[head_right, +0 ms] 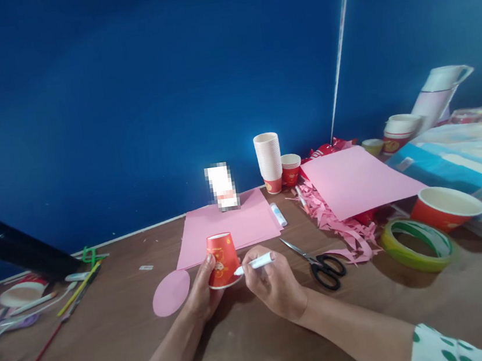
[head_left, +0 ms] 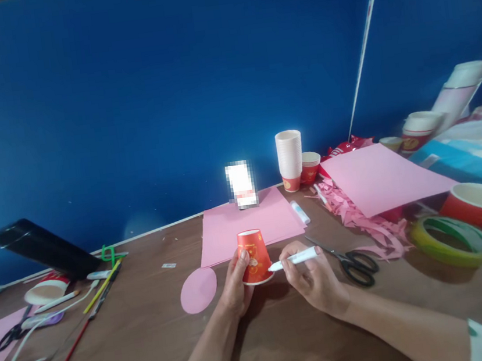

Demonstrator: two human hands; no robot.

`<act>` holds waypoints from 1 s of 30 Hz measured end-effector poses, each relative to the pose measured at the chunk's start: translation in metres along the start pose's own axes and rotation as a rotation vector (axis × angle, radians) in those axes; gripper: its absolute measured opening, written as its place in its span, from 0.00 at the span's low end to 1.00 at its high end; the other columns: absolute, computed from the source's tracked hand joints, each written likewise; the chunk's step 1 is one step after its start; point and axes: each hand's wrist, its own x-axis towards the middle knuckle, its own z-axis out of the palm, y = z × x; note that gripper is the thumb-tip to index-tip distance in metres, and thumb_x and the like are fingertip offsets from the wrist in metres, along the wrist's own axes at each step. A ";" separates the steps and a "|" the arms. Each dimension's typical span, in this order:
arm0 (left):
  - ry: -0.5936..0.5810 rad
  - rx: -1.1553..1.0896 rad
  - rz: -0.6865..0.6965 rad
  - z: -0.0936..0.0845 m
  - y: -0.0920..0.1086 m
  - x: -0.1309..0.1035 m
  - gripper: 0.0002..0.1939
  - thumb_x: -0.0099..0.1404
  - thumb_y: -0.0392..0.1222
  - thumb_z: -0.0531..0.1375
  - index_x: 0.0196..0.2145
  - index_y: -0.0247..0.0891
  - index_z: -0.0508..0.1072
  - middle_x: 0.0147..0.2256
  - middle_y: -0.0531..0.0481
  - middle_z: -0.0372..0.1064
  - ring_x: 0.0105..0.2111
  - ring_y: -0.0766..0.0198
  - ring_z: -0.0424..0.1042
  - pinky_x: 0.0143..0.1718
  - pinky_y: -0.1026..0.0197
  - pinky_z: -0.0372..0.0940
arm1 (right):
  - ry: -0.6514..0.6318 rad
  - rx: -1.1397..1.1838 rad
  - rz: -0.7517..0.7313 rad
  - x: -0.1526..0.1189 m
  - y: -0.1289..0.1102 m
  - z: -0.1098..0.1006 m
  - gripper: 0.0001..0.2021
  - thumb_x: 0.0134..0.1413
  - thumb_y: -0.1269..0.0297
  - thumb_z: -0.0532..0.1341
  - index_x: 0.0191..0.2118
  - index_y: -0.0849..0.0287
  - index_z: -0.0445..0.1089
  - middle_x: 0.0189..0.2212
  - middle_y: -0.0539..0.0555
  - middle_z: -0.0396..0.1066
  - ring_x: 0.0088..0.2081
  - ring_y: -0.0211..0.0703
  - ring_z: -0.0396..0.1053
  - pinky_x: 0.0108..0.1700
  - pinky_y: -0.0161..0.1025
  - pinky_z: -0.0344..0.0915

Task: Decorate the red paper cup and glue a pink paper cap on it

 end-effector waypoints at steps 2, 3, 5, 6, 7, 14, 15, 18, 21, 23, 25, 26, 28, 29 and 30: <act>0.012 0.000 -0.006 0.000 0.000 0.001 0.13 0.58 0.48 0.62 0.34 0.34 0.71 0.29 0.49 0.71 0.30 0.62 0.71 0.42 0.57 0.66 | -0.007 -0.014 0.003 -0.001 0.001 0.001 0.08 0.61 0.67 0.53 0.31 0.56 0.65 0.24 0.51 0.69 0.25 0.39 0.67 0.31 0.34 0.67; 0.019 0.000 -0.015 -0.001 0.000 0.001 0.14 0.58 0.49 0.62 0.34 0.34 0.71 0.29 0.48 0.72 0.31 0.60 0.72 0.42 0.56 0.66 | -0.014 -0.017 0.009 -0.001 0.001 0.001 0.07 0.60 0.68 0.53 0.31 0.56 0.65 0.23 0.51 0.68 0.25 0.38 0.67 0.30 0.34 0.66; 0.037 -0.001 -0.035 -0.002 0.000 0.001 0.16 0.58 0.50 0.62 0.35 0.34 0.71 0.30 0.46 0.73 0.33 0.58 0.74 0.42 0.55 0.66 | -0.023 -0.019 0.023 -0.001 0.002 0.002 0.06 0.59 0.69 0.53 0.31 0.56 0.64 0.23 0.50 0.68 0.23 0.37 0.66 0.29 0.33 0.65; 0.045 -0.003 -0.041 -0.003 0.000 0.002 0.16 0.58 0.50 0.62 0.36 0.34 0.71 0.30 0.46 0.73 0.34 0.57 0.74 0.42 0.55 0.66 | -0.022 -0.020 0.027 -0.001 0.002 0.003 0.06 0.59 0.70 0.53 0.32 0.56 0.63 0.23 0.50 0.68 0.23 0.37 0.66 0.28 0.33 0.65; 0.051 -0.005 -0.043 -0.003 0.000 0.002 0.16 0.58 0.50 0.62 0.37 0.34 0.71 0.31 0.45 0.74 0.34 0.56 0.74 0.42 0.55 0.66 | -0.019 -0.019 0.027 -0.001 0.002 0.003 0.05 0.59 0.70 0.53 0.32 0.56 0.63 0.23 0.50 0.68 0.23 0.37 0.66 0.28 0.33 0.65; 0.077 -0.007 -0.033 0.002 0.001 0.000 0.21 0.55 0.55 0.63 0.36 0.33 0.72 0.33 0.44 0.74 0.34 0.55 0.74 0.42 0.53 0.65 | -0.002 -0.005 -0.005 0.000 -0.001 0.002 0.06 0.60 0.70 0.52 0.31 0.56 0.62 0.25 0.50 0.67 0.25 0.39 0.66 0.31 0.35 0.65; 0.088 0.003 -0.029 0.003 0.001 -0.001 0.21 0.54 0.56 0.63 0.35 0.33 0.72 0.32 0.44 0.74 0.34 0.56 0.73 0.42 0.54 0.65 | -0.001 0.001 -0.009 0.000 -0.002 0.002 0.07 0.60 0.70 0.52 0.31 0.56 0.62 0.24 0.50 0.66 0.25 0.39 0.66 0.30 0.35 0.65; 0.108 0.023 0.002 0.007 0.000 -0.002 0.21 0.53 0.56 0.63 0.33 0.34 0.72 0.30 0.47 0.72 0.33 0.59 0.72 0.41 0.56 0.64 | -0.015 0.022 -0.025 0.002 -0.006 0.001 0.08 0.61 0.69 0.51 0.30 0.55 0.62 0.23 0.50 0.66 0.23 0.39 0.65 0.28 0.34 0.66; 0.107 0.016 0.035 0.008 0.000 -0.002 0.18 0.55 0.54 0.63 0.33 0.35 0.72 0.28 0.49 0.70 0.31 0.61 0.70 0.38 0.59 0.63 | 0.017 0.020 -0.043 0.002 -0.006 0.001 0.08 0.61 0.68 0.51 0.31 0.55 0.64 0.23 0.51 0.67 0.24 0.40 0.66 0.29 0.36 0.68; 0.099 -0.003 0.038 0.007 -0.001 -0.003 0.16 0.56 0.52 0.63 0.33 0.35 0.72 0.29 0.50 0.70 0.31 0.63 0.69 0.37 0.61 0.63 | 0.064 -0.009 -0.058 -0.002 -0.001 0.002 0.07 0.61 0.67 0.52 0.33 0.55 0.66 0.24 0.52 0.67 0.24 0.40 0.66 0.29 0.37 0.68; 0.084 -0.024 0.028 0.006 -0.001 -0.003 0.14 0.57 0.49 0.63 0.33 0.35 0.72 0.29 0.51 0.69 0.30 0.65 0.68 0.36 0.62 0.62 | 0.117 -0.065 -0.072 -0.007 0.006 0.004 0.06 0.61 0.68 0.53 0.34 0.55 0.67 0.24 0.52 0.67 0.25 0.41 0.67 0.29 0.37 0.69; 0.076 -0.031 0.023 0.006 0.000 -0.003 0.13 0.58 0.48 0.63 0.34 0.35 0.72 0.29 0.51 0.69 0.29 0.66 0.68 0.35 0.62 0.62 | 0.139 -0.094 -0.075 -0.010 0.010 0.004 0.06 0.61 0.69 0.54 0.35 0.54 0.67 0.24 0.52 0.67 0.26 0.41 0.67 0.29 0.37 0.69; 0.066 -0.034 0.020 0.006 0.000 -0.003 0.12 0.58 0.48 0.63 0.33 0.35 0.72 0.28 0.51 0.68 0.28 0.66 0.67 0.34 0.62 0.61 | 0.163 -0.123 -0.074 -0.014 0.016 0.005 0.07 0.61 0.70 0.53 0.37 0.53 0.68 0.24 0.53 0.67 0.27 0.42 0.68 0.29 0.38 0.69; 0.063 -0.029 0.022 0.006 0.000 -0.003 0.12 0.58 0.48 0.63 0.33 0.35 0.72 0.28 0.51 0.68 0.28 0.66 0.67 0.34 0.62 0.61 | 0.166 -0.128 -0.072 -0.015 0.017 0.005 0.08 0.61 0.71 0.53 0.37 0.53 0.68 0.24 0.53 0.68 0.28 0.42 0.68 0.29 0.38 0.69; 0.065 -0.021 0.024 0.005 0.000 -0.003 0.13 0.57 0.48 0.63 0.33 0.35 0.72 0.28 0.51 0.68 0.29 0.65 0.68 0.34 0.62 0.61 | 0.157 -0.120 -0.072 -0.015 0.016 0.005 0.08 0.61 0.71 0.53 0.37 0.53 0.67 0.25 0.53 0.68 0.28 0.43 0.68 0.30 0.38 0.69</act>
